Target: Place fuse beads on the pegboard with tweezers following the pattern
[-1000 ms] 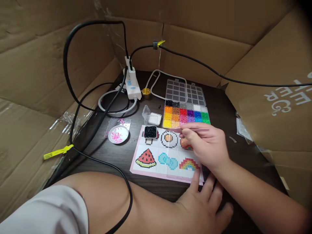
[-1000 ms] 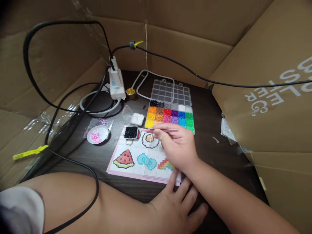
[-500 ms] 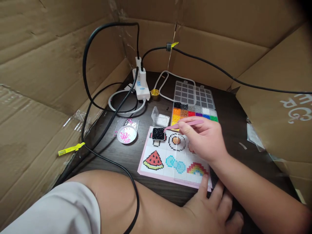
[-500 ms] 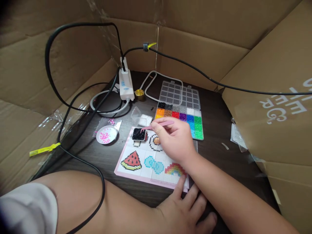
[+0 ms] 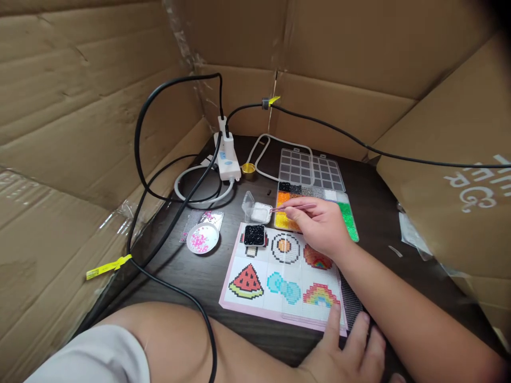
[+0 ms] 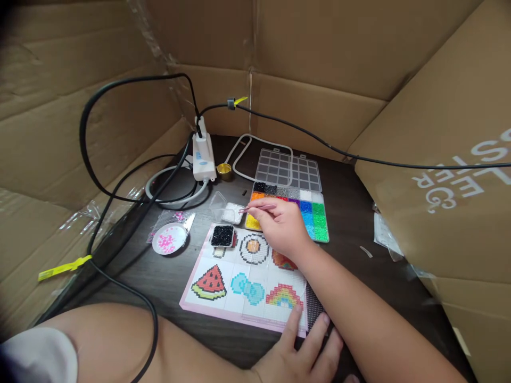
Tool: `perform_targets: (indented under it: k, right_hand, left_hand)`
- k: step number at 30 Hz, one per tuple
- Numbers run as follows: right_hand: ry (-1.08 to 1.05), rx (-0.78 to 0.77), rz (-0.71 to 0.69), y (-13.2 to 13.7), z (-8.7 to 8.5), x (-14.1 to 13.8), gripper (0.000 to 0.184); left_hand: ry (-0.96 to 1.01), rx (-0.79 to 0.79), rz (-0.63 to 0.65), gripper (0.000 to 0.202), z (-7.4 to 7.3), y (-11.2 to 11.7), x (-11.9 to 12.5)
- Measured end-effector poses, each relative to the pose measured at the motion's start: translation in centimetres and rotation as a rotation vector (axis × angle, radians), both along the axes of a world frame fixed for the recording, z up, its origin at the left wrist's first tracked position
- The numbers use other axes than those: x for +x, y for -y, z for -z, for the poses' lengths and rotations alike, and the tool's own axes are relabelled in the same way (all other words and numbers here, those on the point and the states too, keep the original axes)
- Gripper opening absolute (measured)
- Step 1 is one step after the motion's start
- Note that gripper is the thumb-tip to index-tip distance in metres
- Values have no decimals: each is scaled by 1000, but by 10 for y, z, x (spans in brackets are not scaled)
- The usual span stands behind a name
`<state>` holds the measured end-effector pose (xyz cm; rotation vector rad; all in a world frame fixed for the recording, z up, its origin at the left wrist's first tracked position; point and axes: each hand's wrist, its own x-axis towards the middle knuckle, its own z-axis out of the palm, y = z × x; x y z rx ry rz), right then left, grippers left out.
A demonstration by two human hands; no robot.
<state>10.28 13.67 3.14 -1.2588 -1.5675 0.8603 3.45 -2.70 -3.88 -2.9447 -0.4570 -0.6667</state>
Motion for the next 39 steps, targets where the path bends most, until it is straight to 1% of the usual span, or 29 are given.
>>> perform_targets:
  k: [4,9,13,15,18,22,28,34,39]
  right_hand:
    - [17,19,-17,-2,5,3,14]
    - [36,12,-37,-3,6,4,15]
    - [48,9,-47,-1,5,3,15]
    - [51,7,-46,-1,5,3,15]
    - [73,11,-45,0,4,3,15]
    - [101,15,-43,0,3,2,15]
    - [116,15,-43,1,5,1,16]
    - [140,34,-39,1,5,2,16]
    - [151,37,-41,1,5,3,16]
  left_hand:
    - [57,17,-11,42,5,0,1]
    - [-34,-9,10,44,0,0,-1]
    - [-32,-11,11,45,-4,-1,-2]
    - [-63,-34,2,46,-6,-2,-2]
    - [-91,-59,22,46,-7,-3,-3]
    - [-57,-66,37,45,-6,-2,-2]
    - [-105,-63,33,48,-11,-3,-4]
    - [-41,-56,33,47,-9,-3,-4]
    - [-152,-126,71,48,-15,-5,-4]
